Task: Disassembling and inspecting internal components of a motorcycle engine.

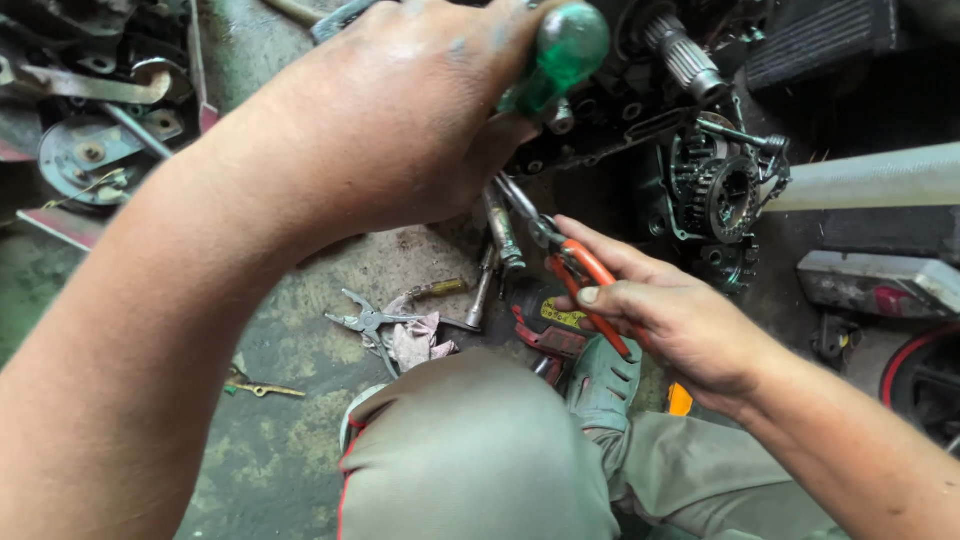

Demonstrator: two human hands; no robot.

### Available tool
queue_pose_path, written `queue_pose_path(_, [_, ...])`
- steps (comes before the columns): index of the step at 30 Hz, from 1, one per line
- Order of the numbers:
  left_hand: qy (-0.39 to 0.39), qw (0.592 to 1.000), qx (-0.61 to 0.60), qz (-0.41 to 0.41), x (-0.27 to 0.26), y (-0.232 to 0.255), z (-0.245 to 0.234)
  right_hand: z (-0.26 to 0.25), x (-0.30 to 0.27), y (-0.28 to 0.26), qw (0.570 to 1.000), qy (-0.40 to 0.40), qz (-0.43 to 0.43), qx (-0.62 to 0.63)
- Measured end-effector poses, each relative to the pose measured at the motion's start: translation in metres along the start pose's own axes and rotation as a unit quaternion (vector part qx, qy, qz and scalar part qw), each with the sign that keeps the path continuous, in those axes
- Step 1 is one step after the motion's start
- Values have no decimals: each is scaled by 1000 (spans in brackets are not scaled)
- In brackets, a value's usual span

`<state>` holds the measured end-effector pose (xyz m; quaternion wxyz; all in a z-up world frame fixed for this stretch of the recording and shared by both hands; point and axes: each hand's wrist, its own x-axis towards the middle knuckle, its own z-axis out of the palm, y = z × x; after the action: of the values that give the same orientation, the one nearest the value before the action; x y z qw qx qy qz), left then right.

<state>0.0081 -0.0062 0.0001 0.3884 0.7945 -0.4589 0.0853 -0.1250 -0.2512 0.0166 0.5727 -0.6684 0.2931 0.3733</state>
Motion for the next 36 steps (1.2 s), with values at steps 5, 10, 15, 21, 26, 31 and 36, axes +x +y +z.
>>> queue_pose_path(5, [-24, 999, 11, -20, 5, 5, -4, -1, 4, 4, 1000, 9, -22, -2])
queue_pose_path(10, [-33, 999, 35, -23, 1, 6, -6, -1, 9, 6, 999, 15, -33, -27])
queue_pose_path(15, [-23, 999, 26, -19, -1, 4, -4, -5, 14, 17, 997, -3, -74, -20])
queue_pose_path(21, [-30, 999, 19, -26, -2, 5, -7, -4, 16, 22, 994, 0, -98, -43])
queue_pose_path(26, [-35, 999, -3, -40, -2, 5, -8, -6, 19, 29, 993, -12, -112, -26])
queue_pose_path(31, [-31, 999, 30, -12, 0, 8, -10, -4, 18, 32, 995, -6, -98, 3])
queue_pose_path(36, [-44, 998, 9, -40, -3, 7, -9, -3, 17, 33, 997, 6, -69, 20])
